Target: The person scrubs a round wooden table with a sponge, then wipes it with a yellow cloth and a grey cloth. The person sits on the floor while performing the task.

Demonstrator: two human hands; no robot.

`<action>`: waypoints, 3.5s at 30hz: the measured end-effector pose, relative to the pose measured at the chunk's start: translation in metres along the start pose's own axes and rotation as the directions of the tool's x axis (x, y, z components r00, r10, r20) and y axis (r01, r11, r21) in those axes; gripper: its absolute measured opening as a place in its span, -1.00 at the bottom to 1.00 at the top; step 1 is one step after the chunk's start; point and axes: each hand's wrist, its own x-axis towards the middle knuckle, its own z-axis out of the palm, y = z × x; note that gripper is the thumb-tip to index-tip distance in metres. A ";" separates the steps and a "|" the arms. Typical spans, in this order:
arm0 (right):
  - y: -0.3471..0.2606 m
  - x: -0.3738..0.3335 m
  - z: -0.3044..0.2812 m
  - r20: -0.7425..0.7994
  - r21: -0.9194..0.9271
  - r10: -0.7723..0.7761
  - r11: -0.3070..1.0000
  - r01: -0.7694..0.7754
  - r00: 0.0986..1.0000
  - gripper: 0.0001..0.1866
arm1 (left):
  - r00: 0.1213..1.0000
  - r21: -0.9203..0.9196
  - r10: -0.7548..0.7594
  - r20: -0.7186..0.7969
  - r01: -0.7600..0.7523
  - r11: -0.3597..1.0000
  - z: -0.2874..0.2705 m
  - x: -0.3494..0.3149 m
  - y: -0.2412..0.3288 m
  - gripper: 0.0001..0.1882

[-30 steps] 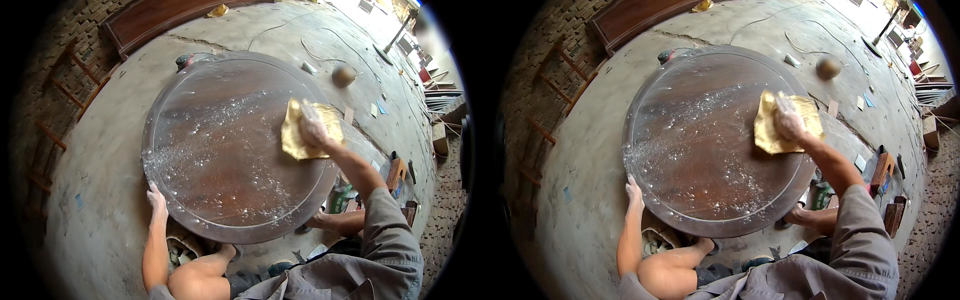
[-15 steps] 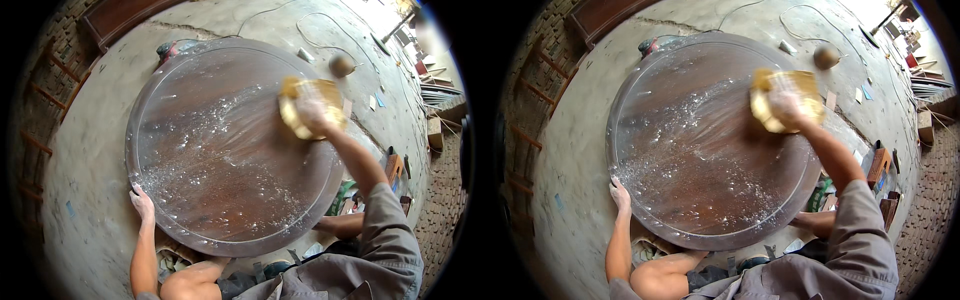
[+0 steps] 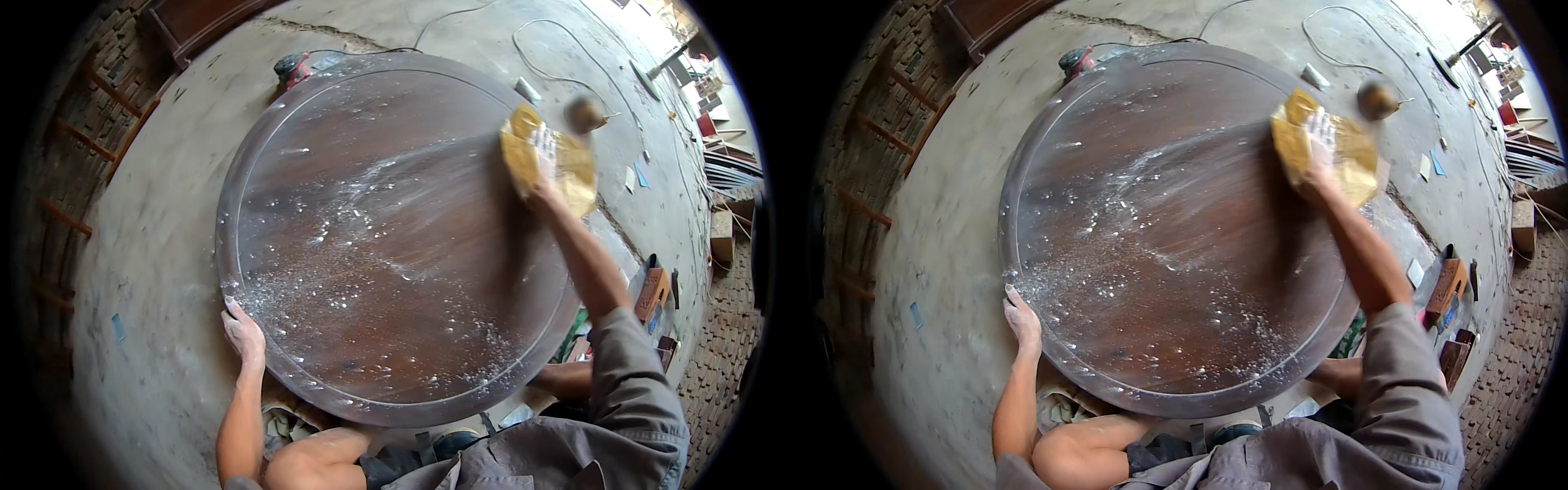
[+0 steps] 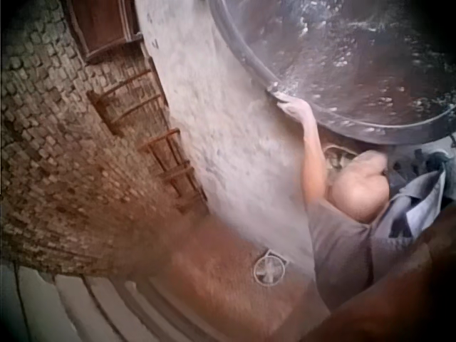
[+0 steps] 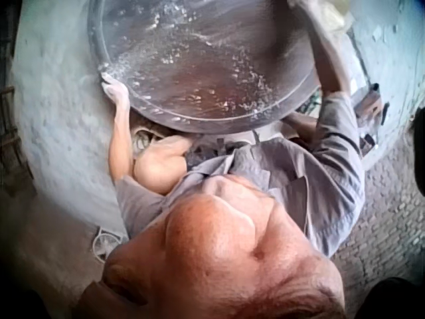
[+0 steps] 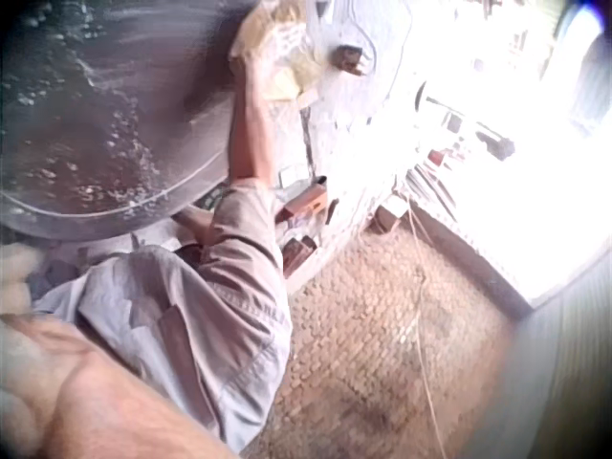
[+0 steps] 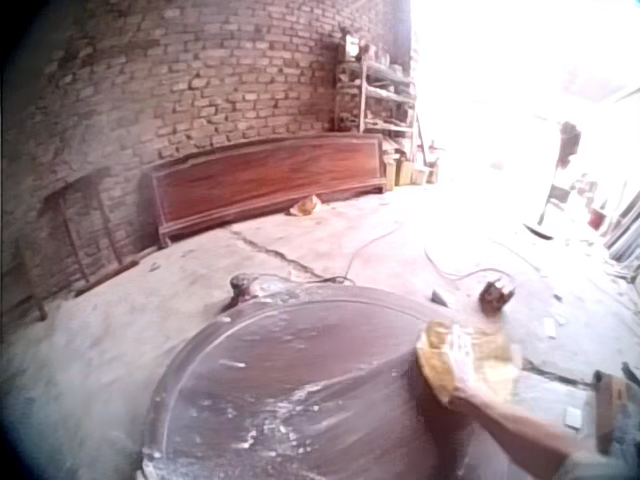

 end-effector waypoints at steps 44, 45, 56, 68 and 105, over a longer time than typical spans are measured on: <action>-0.053 0.189 -0.018 -0.121 0.725 0.064 0.687 0.045 0.991 -0.55 | 0.997 -0.049 0.010 0.070 -0.007 0.999 0.014 -0.004 0.033 -0.46; -0.094 0.210 -0.012 -0.313 0.457 -0.010 0.875 0.160 0.950 -0.49 | 0.996 -0.083 0.042 0.080 -0.035 0.996 0.018 -0.004 0.033 -0.46; 0.051 0.178 -0.012 0.120 0.969 0.078 0.206 -0.134 0.990 -0.57 | 0.999 -0.047 0.010 0.052 -0.007 0.999 0.011 -0.005 0.023 -0.49; 0.014 0.191 -0.004 -0.119 0.748 0.105 0.664 0.020 0.987 -0.60 | 0.998 -0.049 0.031 0.060 -0.028 0.998 0.000 -0.001 0.015 -0.49; -0.127 0.090 -0.030 -0.266 0.529 -0.228 0.778 0.340 0.937 -0.30 | 0.995 -0.068 0.044 0.092 -0.037 0.997 0.019 0.011 -0.007 -0.38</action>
